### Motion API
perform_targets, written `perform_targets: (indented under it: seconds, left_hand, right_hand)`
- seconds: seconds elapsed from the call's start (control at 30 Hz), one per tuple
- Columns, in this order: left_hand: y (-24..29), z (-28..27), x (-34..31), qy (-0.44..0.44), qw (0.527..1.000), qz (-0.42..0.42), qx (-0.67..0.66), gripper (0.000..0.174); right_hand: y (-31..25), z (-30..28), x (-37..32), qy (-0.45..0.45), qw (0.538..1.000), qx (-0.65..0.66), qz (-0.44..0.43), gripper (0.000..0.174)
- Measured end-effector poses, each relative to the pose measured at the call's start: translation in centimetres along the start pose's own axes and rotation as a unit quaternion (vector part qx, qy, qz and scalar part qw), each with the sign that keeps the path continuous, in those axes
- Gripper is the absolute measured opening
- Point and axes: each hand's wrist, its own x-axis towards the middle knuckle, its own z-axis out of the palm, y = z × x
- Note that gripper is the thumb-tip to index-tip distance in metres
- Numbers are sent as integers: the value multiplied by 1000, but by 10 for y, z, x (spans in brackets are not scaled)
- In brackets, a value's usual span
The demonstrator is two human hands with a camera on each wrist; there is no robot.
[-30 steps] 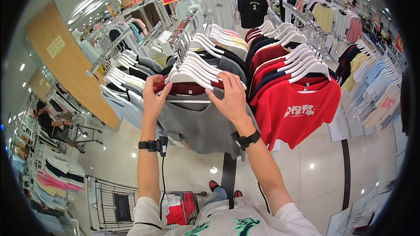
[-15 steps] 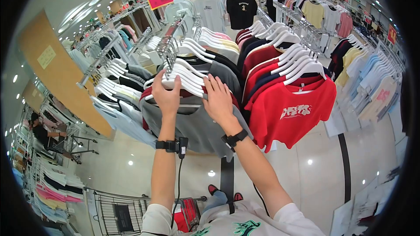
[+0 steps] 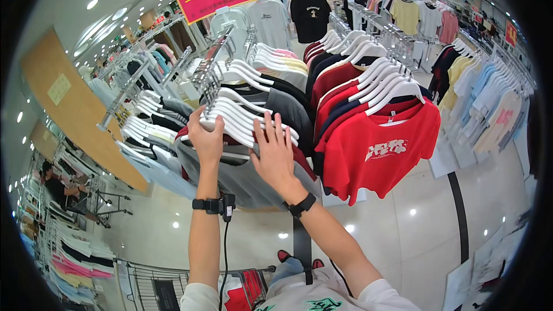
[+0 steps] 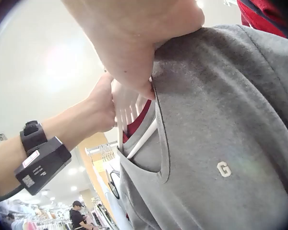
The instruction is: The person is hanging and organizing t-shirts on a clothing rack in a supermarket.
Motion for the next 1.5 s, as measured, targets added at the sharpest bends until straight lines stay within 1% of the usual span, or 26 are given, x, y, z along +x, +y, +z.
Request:
perform_targets:
  seconds: [0.07, 0.1, 0.17, 0.2, 0.23, 0.3, 0.33, 0.37, 0.43, 0.47, 0.53, 0.57, 0.63, 0.7, 0.73, 0.77, 0.83, 0.9, 1.0, 1.07, 1.1, 1.17, 1.2, 1.3, 1.43, 1.5]
  left_hand:
    - [-2, -5, 3, -37, 998, -45, 6, 52]
    - [-13, -8, 11, -82, 995, -62, 1, 57]
    - [32, -23, 27, -149, 973, -173, 22, 65]
    - [52, -25, 34, -156, 969, -181, 59, 74]
    - [47, -18, 34, -158, 969, -179, 60, 74]
    - [32, -5, 27, -111, 978, -67, 162, 79]
    - [30, -1, 23, -75, 981, -54, 172, 80]
    - [28, -2, 19, -75, 988, -62, 123, 76]
    - [36, -3, 18, -80, 989, -58, 114, 69]
    - [39, -3, 20, -81, 988, -55, 116, 69]
    - [40, -6, 25, -122, 985, -83, 86, 76]
    - [37, -5, 26, -124, 985, -81, 91, 76]
    - [30, -3, 22, -105, 989, -64, 88, 71]
    - [42, -4, 18, -116, 987, -83, 76, 64]
    - [34, -3, 17, -114, 987, -91, 67, 62]
    - [25, 1, 18, -112, 988, -95, 57, 60]
    - [26, 3, 19, -96, 993, -50, 37, 58]
    - [26, 5, 18, -98, 993, -68, 24, 54]
    - [25, 4, 15, -107, 991, -79, 2, 53]
    - [26, 7, 16, -100, 991, -89, -19, 55]
    - [24, 8, 17, -98, 991, -84, -21, 55]
    - [18, 7, 19, -97, 994, -51, 23, 58]
    - [19, 7, 20, -102, 992, -67, 27, 60]
    - [26, 15, 22, -84, 995, -56, 21, 57]
    - [26, 26, 29, -73, 996, -59, -2, 55]
    - [25, 31, 34, -86, 992, -93, -4, 55]
  right_hand:
    - [-3, -4, -5, 4, 1000, 2, -6, 82]
    - [-4, -6, -6, -2, 1000, 6, -11, 83]
    - [-6, -8, -10, -2, 1000, 4, -13, 85]
    - [-8, -9, -11, -8, 1000, 11, -7, 86]
    - [-10, -10, -11, -6, 1000, 13, -5, 86]
    - [-14, -10, -14, -13, 999, 28, 10, 84]
    - [-15, -7, -16, -4, 999, 36, 13, 84]
    - [-14, -6, -16, -9, 999, 36, 16, 84]
    - [-11, -9, -16, -12, 998, 59, 18, 82]
    - [-7, -13, -15, -10, 998, 61, 19, 82]
    - [1, -23, -12, -27, 993, 111, 13, 74]
    - [11, -29, -9, -35, 992, 121, 13, 68]
    - [32, -36, 0, 62, 985, 159, 37, 58]
    - [54, -48, 9, 70, 970, 207, 108, 49]
    - [68, -44, 11, 81, 978, 172, 90, 43]
    - [79, -42, 11, 48, 984, 147, 91, 42]
    - [87, -39, 10, 0, 988, 135, 78, 40]
    - [85, -34, 10, -19, 988, 143, 64, 37]
    - [78, -28, 16, -24, 985, 163, 54, 35]
    - [78, -22, 26, 16, 977, 214, 16, 30]
    - [77, -21, 30, 21, 977, 213, 13, 30]
    - [74, -20, 42, -49, 969, 242, 8, 32]
    - [75, -17, 48, -67, 964, 259, 9, 34]
    - [84, -13, 61, -31, 976, 216, -24, 30]
    - [94, -12, 79, -42, 984, 174, -14, 31]
    - [101, -4, 86, -32, 985, 167, -19, 32]
